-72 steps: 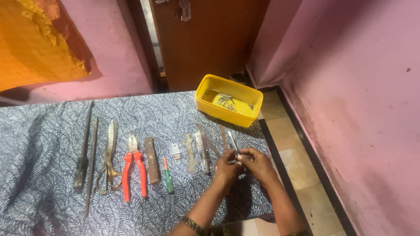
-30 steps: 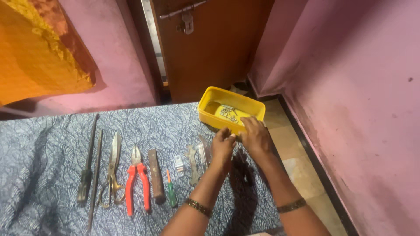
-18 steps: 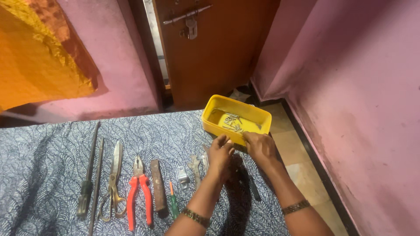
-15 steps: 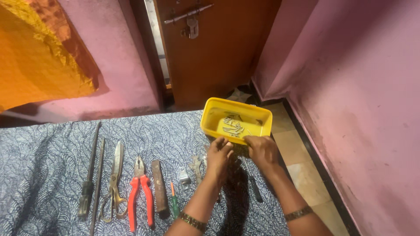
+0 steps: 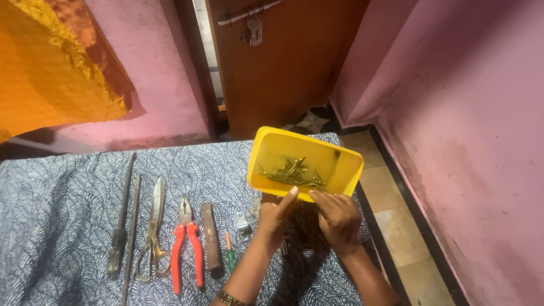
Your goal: The person removes various tools and hardware from a yellow plastic container and arranges them in a row on a patterned cloth. The items include screwdrivers, pliers, scissors, a file, and nails, which are laid out systematically on the table.
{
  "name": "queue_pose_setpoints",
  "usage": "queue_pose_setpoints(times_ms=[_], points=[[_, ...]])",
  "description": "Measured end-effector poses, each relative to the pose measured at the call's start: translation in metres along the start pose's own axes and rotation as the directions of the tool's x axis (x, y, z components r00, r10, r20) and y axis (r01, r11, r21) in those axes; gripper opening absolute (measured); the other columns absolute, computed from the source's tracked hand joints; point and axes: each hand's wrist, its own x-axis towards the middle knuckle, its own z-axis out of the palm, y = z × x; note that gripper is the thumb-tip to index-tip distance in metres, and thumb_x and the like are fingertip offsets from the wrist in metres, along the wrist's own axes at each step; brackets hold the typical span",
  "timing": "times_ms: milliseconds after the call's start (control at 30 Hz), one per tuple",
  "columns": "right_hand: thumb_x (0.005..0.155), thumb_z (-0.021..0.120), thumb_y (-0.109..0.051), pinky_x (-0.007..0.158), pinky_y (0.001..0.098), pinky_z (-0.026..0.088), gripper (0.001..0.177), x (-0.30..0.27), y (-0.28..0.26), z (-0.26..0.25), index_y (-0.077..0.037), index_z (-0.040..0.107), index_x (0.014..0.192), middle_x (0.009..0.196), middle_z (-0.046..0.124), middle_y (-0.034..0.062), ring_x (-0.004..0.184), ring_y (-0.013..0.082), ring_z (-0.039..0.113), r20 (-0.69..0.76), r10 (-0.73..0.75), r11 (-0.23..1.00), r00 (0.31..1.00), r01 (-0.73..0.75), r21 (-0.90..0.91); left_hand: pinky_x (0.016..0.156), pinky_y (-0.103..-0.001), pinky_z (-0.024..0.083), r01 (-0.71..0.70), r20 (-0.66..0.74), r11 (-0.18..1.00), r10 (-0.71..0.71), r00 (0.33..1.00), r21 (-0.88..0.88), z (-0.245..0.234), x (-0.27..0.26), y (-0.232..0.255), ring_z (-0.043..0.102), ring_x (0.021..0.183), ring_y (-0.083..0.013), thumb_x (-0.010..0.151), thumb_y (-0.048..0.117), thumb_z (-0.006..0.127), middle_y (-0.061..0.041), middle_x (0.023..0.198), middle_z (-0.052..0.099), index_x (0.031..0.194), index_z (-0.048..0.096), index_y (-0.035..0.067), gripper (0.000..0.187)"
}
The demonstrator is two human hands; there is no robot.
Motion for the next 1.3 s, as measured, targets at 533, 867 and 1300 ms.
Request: queue_pose_setpoints(times_ms=[533, 867, 1300], points=[[0.096, 0.061, -0.019, 0.08, 0.034, 0.061, 0.025, 0.017, -0.023, -0.026, -0.011, 0.073, 0.117, 0.106, 0.077, 0.0078, 0.087, 0.0199, 0.076, 0.457, 0.355, 0.799, 0.815, -0.519, 0.304, 0.078, -0.034, 0.059, 0.051, -0.083, 0.972, -0.033, 0.996, 0.229, -0.025, -0.042, 0.008, 0.07, 0.092, -0.0199, 0.079, 0.03, 0.079, -0.008, 0.112, 0.07, 0.137, 0.052, 0.011, 0.067], [0.065, 0.089, -0.018, 0.111, 0.0506, 0.033, 0.098, 0.037, -0.054, -0.014, -0.012, 0.043, 0.151, 0.154, 0.041, 0.0157, 0.134, 0.0344, 0.042, 0.695, -0.064, 0.998, 0.716, 0.058, 0.032, 0.082, -0.042, 0.059, 0.123, -0.137, 0.919, -0.077, 0.988, 0.375, -0.037, -0.069, 0.017, 0.067, 0.108, -0.0244, 0.085, 0.064, 0.057, -0.009, 0.127, 0.065, 0.143, 0.053, 0.018, 0.074], [0.081, 0.078, -0.012, 0.102, 0.0458, 0.048, 0.052, 0.048, -0.062, 0.022, -0.02, 0.061, 0.13, 0.128, 0.058, 0.0085, 0.118, 0.029, 0.057, 0.766, 0.004, 0.993, 0.643, 0.085, -0.077, 0.09, -0.043, 0.06, 0.132, -0.203, 0.946, -0.073, 0.976, 0.295, -0.029, -0.073, 0.03, 0.07, 0.111, -0.0294, 0.093, 0.057, 0.057, -0.014, 0.13, 0.066, 0.147, 0.046, 0.017, 0.068]])
